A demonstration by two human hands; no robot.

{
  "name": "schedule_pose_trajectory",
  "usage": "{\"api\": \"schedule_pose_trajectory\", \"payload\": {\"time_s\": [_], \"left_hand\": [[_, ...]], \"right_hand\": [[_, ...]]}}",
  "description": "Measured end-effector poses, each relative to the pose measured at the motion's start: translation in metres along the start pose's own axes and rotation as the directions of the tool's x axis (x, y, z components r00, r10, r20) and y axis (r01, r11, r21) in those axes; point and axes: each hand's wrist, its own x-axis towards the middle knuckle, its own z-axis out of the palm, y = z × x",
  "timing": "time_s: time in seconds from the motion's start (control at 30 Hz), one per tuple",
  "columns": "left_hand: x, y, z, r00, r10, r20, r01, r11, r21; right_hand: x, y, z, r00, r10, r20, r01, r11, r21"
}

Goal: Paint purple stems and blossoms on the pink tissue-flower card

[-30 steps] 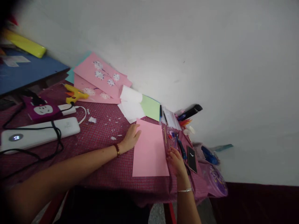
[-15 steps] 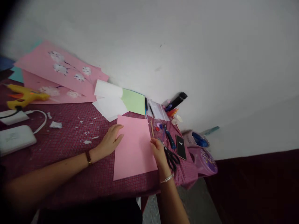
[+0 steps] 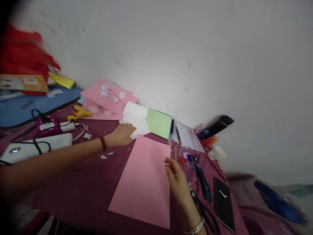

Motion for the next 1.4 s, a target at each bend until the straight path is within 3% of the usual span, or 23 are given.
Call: {"api": "schedule_pose_trajectory", "payload": {"time_s": [0.13,0.3,0.47,0.57,0.67,0.8,0.9,1.0,1.1,1.17,1.27,1.4], "left_hand": [[0.027,-0.011,0.006,0.976,-0.126,0.177,0.099,0.983,0.152],[0.052,-0.022,0.019,0.959,-0.213,0.186,0.18,0.967,0.18],[0.074,-0.053,-0.005,0.951,-0.279,0.132,0.261,0.955,0.14],[0.072,-0.064,-0.022,0.948,-0.305,0.092,0.293,0.948,0.126],[0.056,-0.057,-0.023,0.955,-0.286,0.082,0.272,0.951,0.147],[0.026,-0.03,-0.005,0.971,-0.18,0.158,0.151,0.972,0.18],[0.013,-0.01,0.008,0.981,-0.134,0.138,0.105,0.974,0.199],[0.016,0.001,0.018,0.985,-0.142,0.095,0.12,0.971,0.205],[0.032,-0.003,0.02,0.98,-0.185,0.074,0.169,0.968,0.184],[0.048,-0.014,0.012,0.97,-0.24,0.037,0.23,0.959,0.168],[0.065,-0.038,-0.015,0.939,-0.338,-0.06,0.343,0.928,0.145],[0.054,-0.05,-0.049,0.913,-0.368,-0.178,0.392,0.911,0.127]], "right_hand": [[-0.004,-0.01,0.03,0.973,-0.094,0.21,0.088,0.995,0.037],[-0.004,0.01,0.056,0.964,-0.127,0.232,0.088,0.981,0.173],[0.0,0.022,0.062,0.966,-0.124,0.227,0.065,0.966,0.251],[0.002,0.022,0.061,0.963,-0.131,0.236,0.067,0.963,0.261],[0.003,0.021,0.061,0.957,-0.146,0.25,0.086,0.968,0.235],[0.002,0.021,0.061,0.957,-0.152,0.247,0.101,0.973,0.206],[0.002,0.019,0.061,0.953,-0.163,0.256,0.116,0.975,0.189],[0.001,0.017,0.06,0.948,-0.176,0.265,0.135,0.977,0.164],[0.0,0.017,0.059,0.943,-0.172,0.285,0.13,0.978,0.161],[0.0,0.018,0.059,0.941,-0.17,0.293,0.124,0.977,0.171],[0.0,0.018,0.058,0.943,-0.169,0.287,0.12,0.976,0.182],[0.0,0.017,0.058,0.942,-0.165,0.294,0.112,0.975,0.19]]}}
